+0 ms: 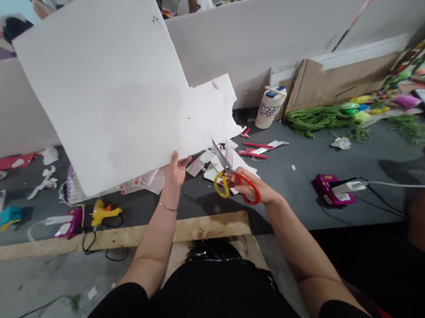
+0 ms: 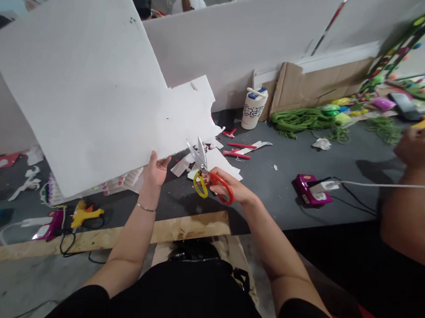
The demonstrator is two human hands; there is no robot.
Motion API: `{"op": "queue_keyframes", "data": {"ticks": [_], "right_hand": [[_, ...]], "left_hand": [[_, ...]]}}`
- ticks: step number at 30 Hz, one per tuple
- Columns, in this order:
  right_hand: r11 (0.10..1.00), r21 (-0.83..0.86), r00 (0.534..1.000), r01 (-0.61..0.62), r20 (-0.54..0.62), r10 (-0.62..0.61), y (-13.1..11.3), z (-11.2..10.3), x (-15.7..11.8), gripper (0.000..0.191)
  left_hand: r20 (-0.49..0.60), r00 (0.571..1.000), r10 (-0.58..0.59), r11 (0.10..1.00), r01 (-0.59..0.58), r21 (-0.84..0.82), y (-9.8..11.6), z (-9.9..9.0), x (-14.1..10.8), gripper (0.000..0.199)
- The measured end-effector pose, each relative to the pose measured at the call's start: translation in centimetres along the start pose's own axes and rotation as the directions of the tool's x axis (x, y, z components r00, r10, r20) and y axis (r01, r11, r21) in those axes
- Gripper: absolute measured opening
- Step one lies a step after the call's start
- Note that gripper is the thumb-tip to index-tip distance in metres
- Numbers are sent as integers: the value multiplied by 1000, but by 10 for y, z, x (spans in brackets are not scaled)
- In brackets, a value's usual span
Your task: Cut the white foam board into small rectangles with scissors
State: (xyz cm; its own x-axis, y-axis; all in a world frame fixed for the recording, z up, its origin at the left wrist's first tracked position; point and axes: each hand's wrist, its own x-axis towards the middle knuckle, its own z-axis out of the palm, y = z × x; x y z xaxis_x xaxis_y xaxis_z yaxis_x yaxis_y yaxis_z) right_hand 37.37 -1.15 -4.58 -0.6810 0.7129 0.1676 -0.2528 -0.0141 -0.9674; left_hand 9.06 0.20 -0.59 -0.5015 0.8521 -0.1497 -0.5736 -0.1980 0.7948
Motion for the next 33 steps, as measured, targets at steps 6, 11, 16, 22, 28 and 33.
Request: {"op": "queue_keyframes", "data": {"ticks": [6,11,16,22,28,33], "right_hand": [[986,163,995,45,-93,-30,-11,27,-16,46],[992,127,936,18,-351,28,-5,48,-36,61],[994,49,840,-96,-532,107,2,60,-53,78],[948,-201,924,-247,-344,168,0,69,-61,77],[870,-286,894,-402,-327,306,-9,73,-40,82],[906,-231,913,-354,-297,281,-10,70,-11,70]], "left_hand": [[-64,997,-44,999,43,-13,-2,5,-5,51],[-124,991,-41,999,39,-20,-1,10,-13,49],[-97,995,-28,1000,26,-16,0,8,-16,43],[-102,994,-31,999,27,-43,1,0,-17,41],[-135,990,-29,999,33,25,-1,-5,-15,41],[-180,982,-65,997,72,33,-1,-3,-17,35]]}}
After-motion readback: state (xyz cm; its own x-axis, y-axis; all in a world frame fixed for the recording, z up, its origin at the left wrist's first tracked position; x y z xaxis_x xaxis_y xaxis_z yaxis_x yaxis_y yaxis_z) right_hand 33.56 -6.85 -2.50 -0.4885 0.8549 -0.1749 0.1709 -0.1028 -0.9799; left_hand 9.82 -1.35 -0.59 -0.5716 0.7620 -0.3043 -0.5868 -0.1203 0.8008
